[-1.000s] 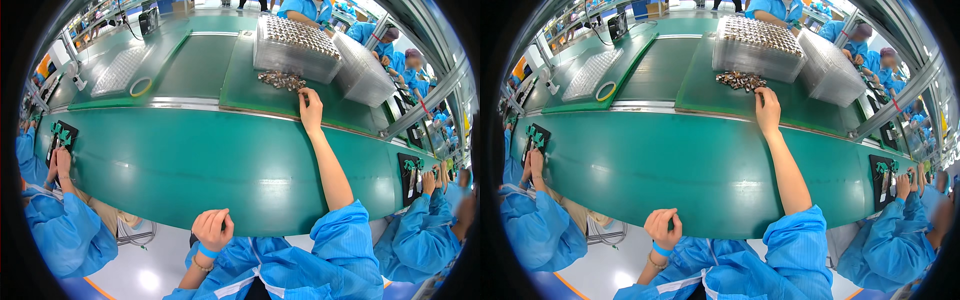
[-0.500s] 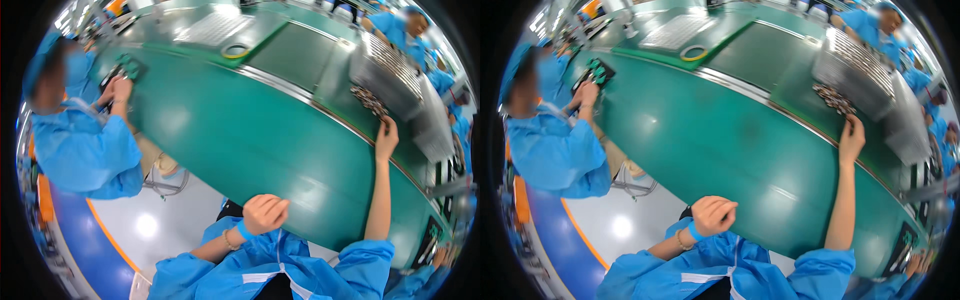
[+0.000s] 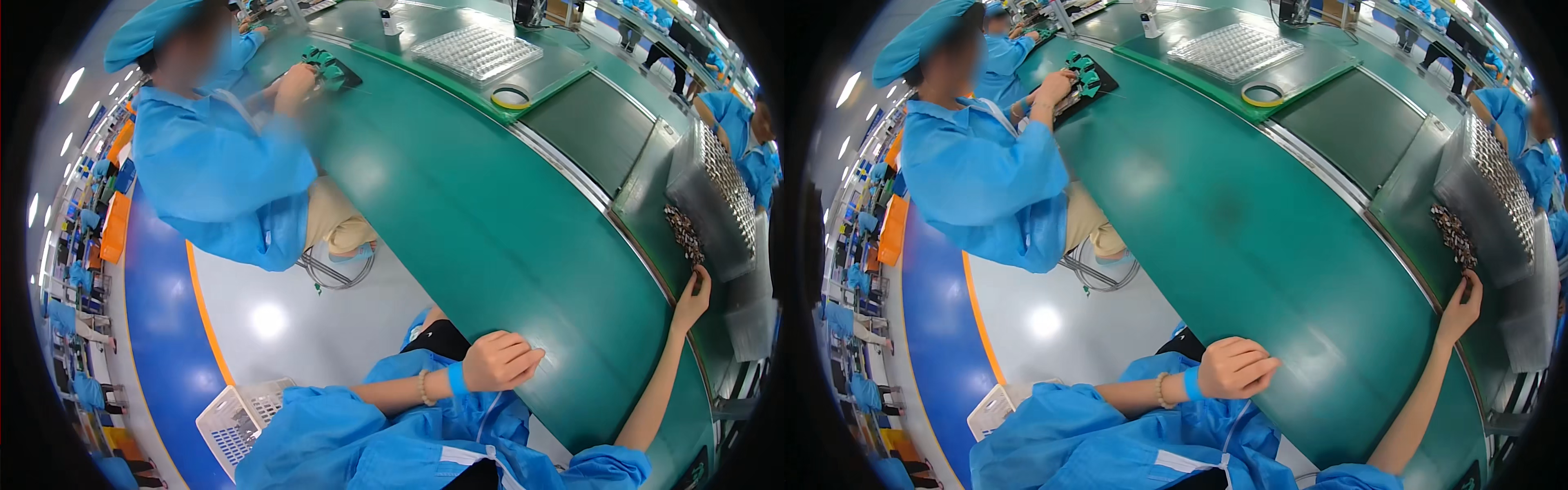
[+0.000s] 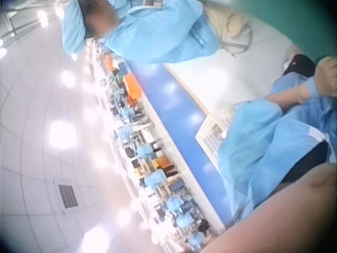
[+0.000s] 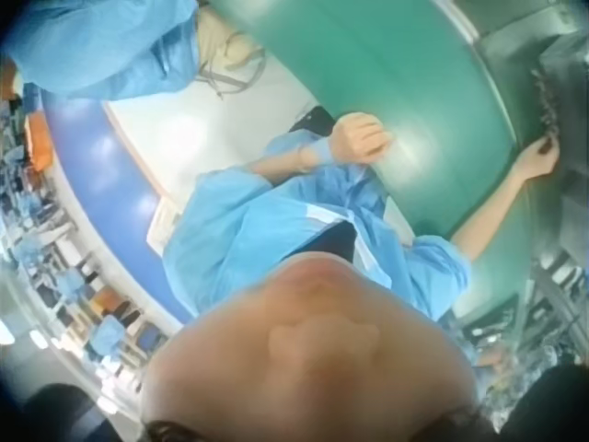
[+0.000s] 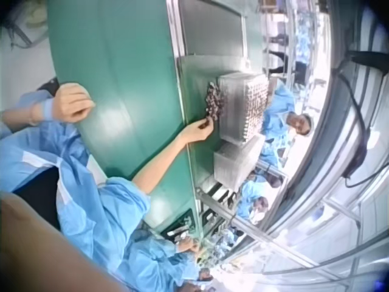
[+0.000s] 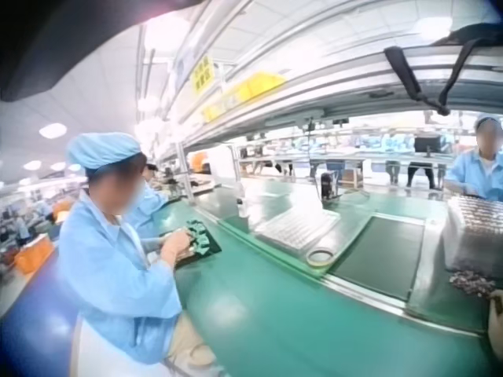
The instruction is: Assembling internal components, including batteries and circuit boards, into small electronic devices at a factory workstation.
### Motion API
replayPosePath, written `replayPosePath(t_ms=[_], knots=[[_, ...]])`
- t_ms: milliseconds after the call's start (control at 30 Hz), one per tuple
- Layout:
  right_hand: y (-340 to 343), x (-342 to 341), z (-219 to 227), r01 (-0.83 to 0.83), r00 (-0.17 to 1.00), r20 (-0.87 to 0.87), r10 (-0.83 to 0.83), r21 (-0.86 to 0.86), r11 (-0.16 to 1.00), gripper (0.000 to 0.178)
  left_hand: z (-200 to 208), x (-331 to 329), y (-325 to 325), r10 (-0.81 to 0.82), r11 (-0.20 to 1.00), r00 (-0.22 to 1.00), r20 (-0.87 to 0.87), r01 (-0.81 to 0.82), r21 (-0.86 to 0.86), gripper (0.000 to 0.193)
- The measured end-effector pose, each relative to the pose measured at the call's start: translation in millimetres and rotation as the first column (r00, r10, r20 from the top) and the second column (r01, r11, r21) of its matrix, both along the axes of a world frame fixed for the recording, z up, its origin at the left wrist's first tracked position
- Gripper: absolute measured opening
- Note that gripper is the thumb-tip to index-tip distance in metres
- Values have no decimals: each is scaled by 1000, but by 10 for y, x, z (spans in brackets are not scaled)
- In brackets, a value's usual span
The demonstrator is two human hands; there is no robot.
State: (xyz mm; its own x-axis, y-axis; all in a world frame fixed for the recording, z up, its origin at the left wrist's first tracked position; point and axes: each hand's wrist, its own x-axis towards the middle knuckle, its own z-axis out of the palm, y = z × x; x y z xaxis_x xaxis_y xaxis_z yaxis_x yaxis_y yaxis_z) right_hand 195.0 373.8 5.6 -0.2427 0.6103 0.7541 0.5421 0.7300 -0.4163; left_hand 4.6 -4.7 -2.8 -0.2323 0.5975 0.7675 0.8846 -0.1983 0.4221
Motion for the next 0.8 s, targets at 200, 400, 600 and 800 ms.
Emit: replayPosePath(t_ms=[200,400,600,800], knots=[[39,39,-11,-13,1000,22,13,16,1000,17,-25,26,22,-2,998,1000,-14,3,55,15],[78,61,-39,-30,999,33,29,27,999,17,-44,49,7,6,998,1000,-16,-5,55,15],[74,81,-54,-15,999,45,14,20,1000,18,-61,67,-7,3,999,1000,-10,-3,42,18],[108,121,-47,-18,998,66,17,24,1000,19,-55,74,-3,-1,998,1000,-10,1,58,18]])
